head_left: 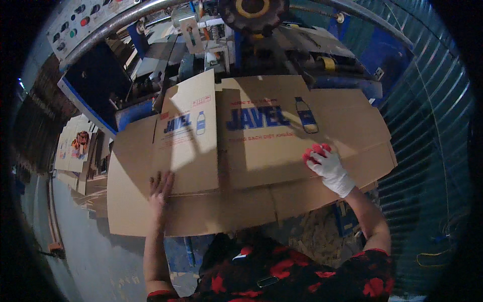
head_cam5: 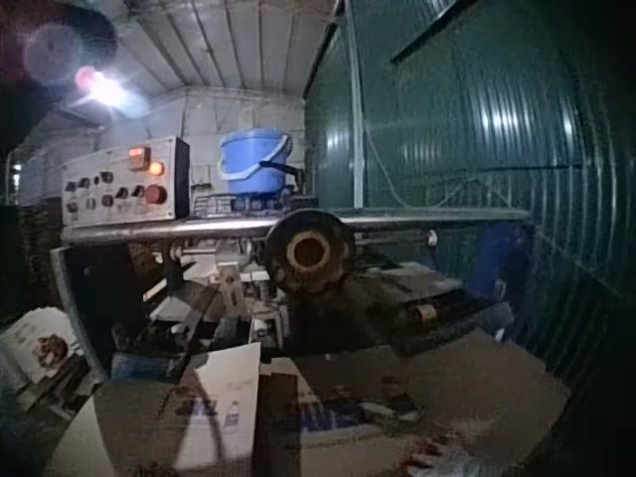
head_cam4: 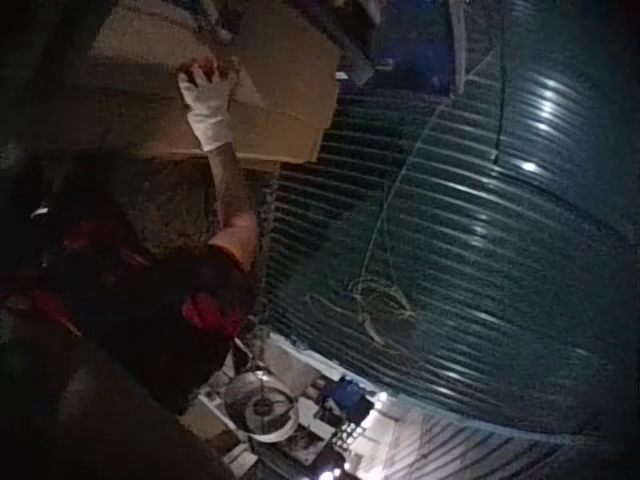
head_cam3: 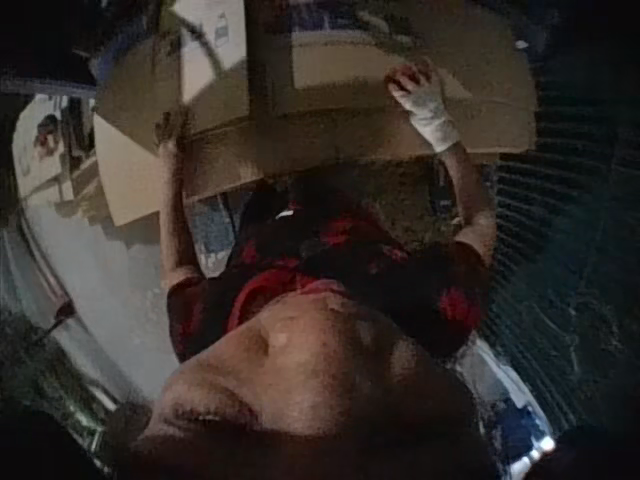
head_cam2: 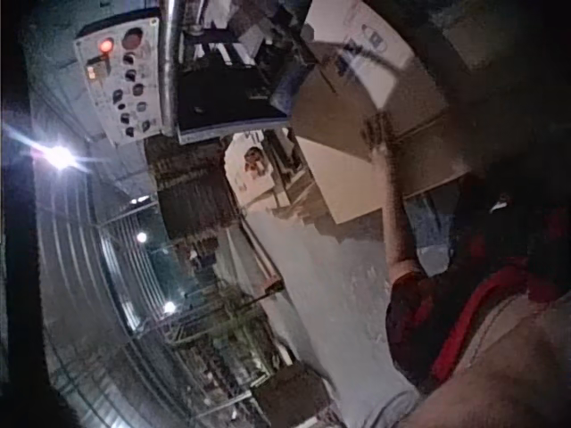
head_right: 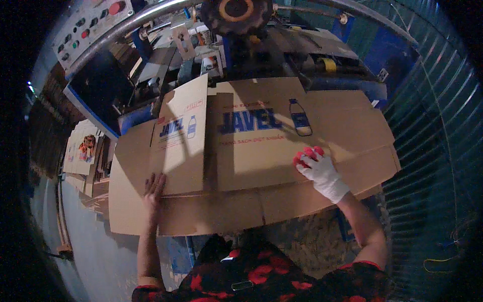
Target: The person repeatedly folds flat cardboard sheets into boxes at a packaging machine. They align the sheets, fold the side flaps, and press the seams to form the box shape, then place the finished boxes aside.
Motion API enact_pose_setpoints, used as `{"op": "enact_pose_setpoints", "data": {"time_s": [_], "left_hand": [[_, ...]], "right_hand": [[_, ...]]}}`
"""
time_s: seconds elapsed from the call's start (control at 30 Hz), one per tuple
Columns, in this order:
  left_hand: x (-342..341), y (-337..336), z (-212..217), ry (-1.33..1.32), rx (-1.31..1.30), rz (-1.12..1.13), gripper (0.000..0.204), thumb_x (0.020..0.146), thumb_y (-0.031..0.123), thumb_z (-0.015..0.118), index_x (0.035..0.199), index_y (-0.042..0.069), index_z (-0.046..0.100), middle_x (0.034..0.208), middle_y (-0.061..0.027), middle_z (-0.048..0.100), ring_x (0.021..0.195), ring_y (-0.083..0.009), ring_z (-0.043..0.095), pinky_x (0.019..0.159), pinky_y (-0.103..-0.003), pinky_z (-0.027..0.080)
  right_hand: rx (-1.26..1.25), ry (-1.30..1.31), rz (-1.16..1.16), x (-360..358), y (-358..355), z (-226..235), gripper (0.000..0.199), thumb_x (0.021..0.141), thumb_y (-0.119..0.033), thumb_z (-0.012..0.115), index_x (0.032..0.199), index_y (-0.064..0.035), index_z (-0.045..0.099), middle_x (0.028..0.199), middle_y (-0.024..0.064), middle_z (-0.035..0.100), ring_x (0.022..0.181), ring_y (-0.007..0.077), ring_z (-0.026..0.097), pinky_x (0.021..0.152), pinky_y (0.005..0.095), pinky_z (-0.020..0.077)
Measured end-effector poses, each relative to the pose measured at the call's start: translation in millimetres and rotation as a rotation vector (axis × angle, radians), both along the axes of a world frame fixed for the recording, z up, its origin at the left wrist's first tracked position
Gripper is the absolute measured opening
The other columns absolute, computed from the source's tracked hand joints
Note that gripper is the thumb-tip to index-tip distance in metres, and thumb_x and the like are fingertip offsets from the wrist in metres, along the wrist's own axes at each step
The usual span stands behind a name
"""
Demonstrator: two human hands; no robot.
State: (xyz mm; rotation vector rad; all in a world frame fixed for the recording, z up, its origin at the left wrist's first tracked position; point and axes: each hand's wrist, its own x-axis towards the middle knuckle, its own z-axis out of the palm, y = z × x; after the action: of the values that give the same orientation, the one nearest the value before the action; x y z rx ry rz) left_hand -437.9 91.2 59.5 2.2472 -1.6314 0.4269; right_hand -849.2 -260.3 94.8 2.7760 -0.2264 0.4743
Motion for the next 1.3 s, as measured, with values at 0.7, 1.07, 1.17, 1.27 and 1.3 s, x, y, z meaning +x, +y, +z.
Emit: {"op": "enact_pose_setpoints", "data": {"time_s": [0.7, 1.07, 1.17, 1.27, 1.3], "left_hand": [[112.6, -170.9, -4.5, 0.237, -0.109, 0.133, 0.048, 0.089, 0.022, 0.052, 0.136, 0.016, 0.042, 0.135, -0.0114, 0.046, 0.12, -0.0325, 0.048, 0.098, -0.05, 0.038], [18.9, 125.8, 25.3, -0.134, 0.134, 1.21, 0.058, 0.086, 0.037, 0.06, 0.134, 0.008, 0.045, 0.136, -0.0183, 0.044, 0.126, -0.0388, 0.037, 0.106, -0.044, 0.03], [34.2, 50.2, 32.0, 0.164, 0.073, 0.772, 0.062, 0.086, 0.042, 0.059, 0.136, 0.01, 0.043, 0.138, -0.0163, 0.042, 0.125, -0.0378, 0.038, 0.104, -0.047, 0.031], [42.6, -78.5, 21.4, 0.229, 0.265, 0.46, 0.063, 0.088, 0.046, 0.053, 0.143, 0.025, 0.032, 0.136, -0.0109, 0.046, 0.123, -0.0332, 0.043, 0.099, -0.05, 0.035], [60.8, -103.2, 11.8, 0.305, 0.223, 0.39, 0.065, 0.088, 0.048, 0.051, 0.144, 0.027, 0.028, 0.139, -0.0099, 0.043, 0.126, -0.0335, 0.041, 0.099, -0.057, 0.032]], "right_hand": [[0.06, 0.077, -0.725, 162.8, -146.2, 46.6, 0.046, 0.083, -0.013, 0.057, 0.129, -0.0145, 0.051, 0.13, 0.0136, 0.049, 0.109, 0.0324, 0.054, 0.091, 0.0443, 0.0445], [0.195, -0.411, -0.445, -21.3, -50.0, -21.1, 0.04, 0.083, -0.013, 0.062, 0.121, -0.003, 0.053, 0.116, 0.0181, 0.058, 0.105, 0.0364, 0.055, 0.093, 0.0429, 0.0431], [0.24, -0.268, -0.414, 60.7, -58.4, 3.7, 0.039, 0.083, -0.019, 0.065, 0.117, -0.0039, 0.055, 0.103, 0.0162, 0.062, 0.099, 0.0339, 0.058, 0.088, 0.044, 0.0456], [0.291, -0.121, -0.451, 130.9, -96.4, -3.8, 0.041, 0.085, -0.033, 0.06, 0.117, -0.0078, 0.056, 0.109, 0.0149, 0.059, 0.104, 0.0343, 0.056, 0.087, 0.045, 0.0452], [0.242, -0.07, -0.498, 168.4, -89.0, 5.8, 0.044, 0.086, -0.038, 0.058, 0.119, -0.0089, 0.056, 0.114, 0.0149, 0.057, 0.108, 0.0354, 0.054, 0.09, 0.045, 0.044]]}}
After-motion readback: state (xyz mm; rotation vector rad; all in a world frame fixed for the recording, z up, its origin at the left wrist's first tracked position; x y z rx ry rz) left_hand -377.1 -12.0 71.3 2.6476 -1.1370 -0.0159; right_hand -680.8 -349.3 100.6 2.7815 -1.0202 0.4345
